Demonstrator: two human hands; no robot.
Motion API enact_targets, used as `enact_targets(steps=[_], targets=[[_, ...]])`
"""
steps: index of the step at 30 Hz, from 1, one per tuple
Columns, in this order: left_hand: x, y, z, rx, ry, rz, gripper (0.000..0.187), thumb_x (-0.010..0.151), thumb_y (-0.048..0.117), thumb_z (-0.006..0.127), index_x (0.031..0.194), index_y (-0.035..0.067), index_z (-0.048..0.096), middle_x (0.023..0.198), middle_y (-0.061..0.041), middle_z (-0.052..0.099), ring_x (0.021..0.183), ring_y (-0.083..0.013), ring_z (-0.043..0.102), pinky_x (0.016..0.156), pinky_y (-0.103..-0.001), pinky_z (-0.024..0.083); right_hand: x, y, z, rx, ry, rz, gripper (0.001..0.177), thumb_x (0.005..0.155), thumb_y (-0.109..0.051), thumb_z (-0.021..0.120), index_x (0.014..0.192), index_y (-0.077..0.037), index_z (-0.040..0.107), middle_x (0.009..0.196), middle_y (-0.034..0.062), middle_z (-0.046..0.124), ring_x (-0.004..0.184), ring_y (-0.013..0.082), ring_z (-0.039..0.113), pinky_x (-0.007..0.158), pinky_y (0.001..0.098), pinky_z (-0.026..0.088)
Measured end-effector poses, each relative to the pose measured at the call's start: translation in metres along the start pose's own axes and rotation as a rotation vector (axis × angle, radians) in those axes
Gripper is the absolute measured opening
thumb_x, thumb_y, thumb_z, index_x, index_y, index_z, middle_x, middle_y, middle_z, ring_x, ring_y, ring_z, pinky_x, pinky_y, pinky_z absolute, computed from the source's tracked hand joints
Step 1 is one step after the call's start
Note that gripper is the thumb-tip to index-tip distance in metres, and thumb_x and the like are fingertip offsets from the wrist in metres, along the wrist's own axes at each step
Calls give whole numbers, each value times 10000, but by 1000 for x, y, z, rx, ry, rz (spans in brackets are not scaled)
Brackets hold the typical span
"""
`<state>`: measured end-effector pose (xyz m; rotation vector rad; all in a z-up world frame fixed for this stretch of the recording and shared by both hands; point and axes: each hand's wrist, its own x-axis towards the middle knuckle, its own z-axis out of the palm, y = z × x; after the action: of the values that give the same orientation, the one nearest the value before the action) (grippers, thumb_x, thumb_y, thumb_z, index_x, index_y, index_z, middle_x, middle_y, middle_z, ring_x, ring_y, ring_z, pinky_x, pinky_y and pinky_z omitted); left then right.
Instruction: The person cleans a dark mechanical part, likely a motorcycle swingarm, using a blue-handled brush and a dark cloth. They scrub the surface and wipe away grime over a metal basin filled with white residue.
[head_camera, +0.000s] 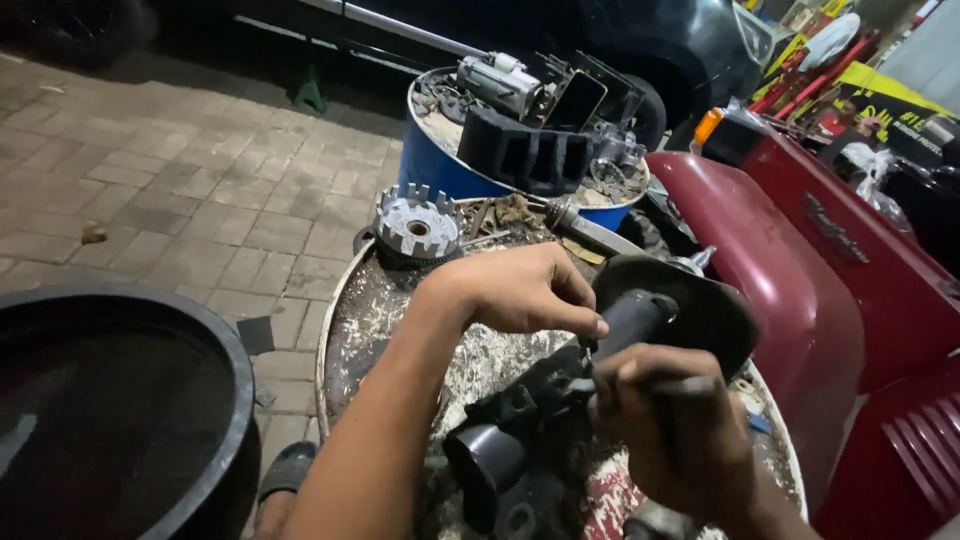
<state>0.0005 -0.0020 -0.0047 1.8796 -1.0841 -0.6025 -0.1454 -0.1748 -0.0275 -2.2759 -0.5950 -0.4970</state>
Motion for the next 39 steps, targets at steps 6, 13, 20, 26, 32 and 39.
enact_targets(steps=[6, 13, 20, 26, 32, 39], targets=[[-3, 5, -3, 62, 4, -19, 270, 906, 354, 694, 845, 110, 792, 620, 26, 505, 558, -100, 404, 510, -280, 304, -43, 67, -7, 307, -170, -392, 229, 1055, -286, 529, 1026, -95, 653, 1028, 151, 793, 867, 257, 797, 792, 404, 647], [-2, 5, -2, 21, 18, -40, 266, 887, 343, 722, 878, 93, 813, 618, 15, 522, 552, -99, 414, 493, -272, 311, -35, 10, 14, -154, 259, -81, 335, 934, -355, 520, 705, -224, 727, 645, -75, 699, 542, 69, 649, 614, 260, 554], [-4, 5, 0, 23, 19, -9, 249, 903, 307, 689, 858, 97, 815, 603, 19, 483, 541, -103, 388, 490, -279, 283, -21, 26, -1, -162, 7, -463, 160, 934, -107, 575, 1080, -45, 602, 990, 82, 736, 877, 146, 770, 826, 247, 609], [-2, 4, 0, 27, -4, -34, 266, 914, 336, 693, 897, 94, 803, 614, 25, 488, 545, -96, 386, 494, -269, 288, -40, 27, -23, -458, -869, 391, 525, 906, -715, 556, 1079, -345, 885, 1404, -116, 693, 1272, 90, 682, 1099, 478, 414], [-8, 10, -1, 13, 29, -66, 257, 926, 326, 693, 862, 95, 784, 632, 21, 491, 560, -109, 389, 500, -279, 301, -42, 14, -17, 105, -683, -222, 191, 1029, -221, 645, 1040, -36, 695, 961, 56, 689, 831, 159, 708, 754, 325, 593], [0, 1, -1, 83, -7, 63, 301, 913, 352, 661, 833, 93, 790, 644, 31, 505, 574, -104, 397, 528, -285, 316, -48, -9, -13, 12, -684, 250, 306, 992, -264, 592, 1274, -164, 656, 1203, -96, 807, 1145, 32, 779, 975, 237, 520]])
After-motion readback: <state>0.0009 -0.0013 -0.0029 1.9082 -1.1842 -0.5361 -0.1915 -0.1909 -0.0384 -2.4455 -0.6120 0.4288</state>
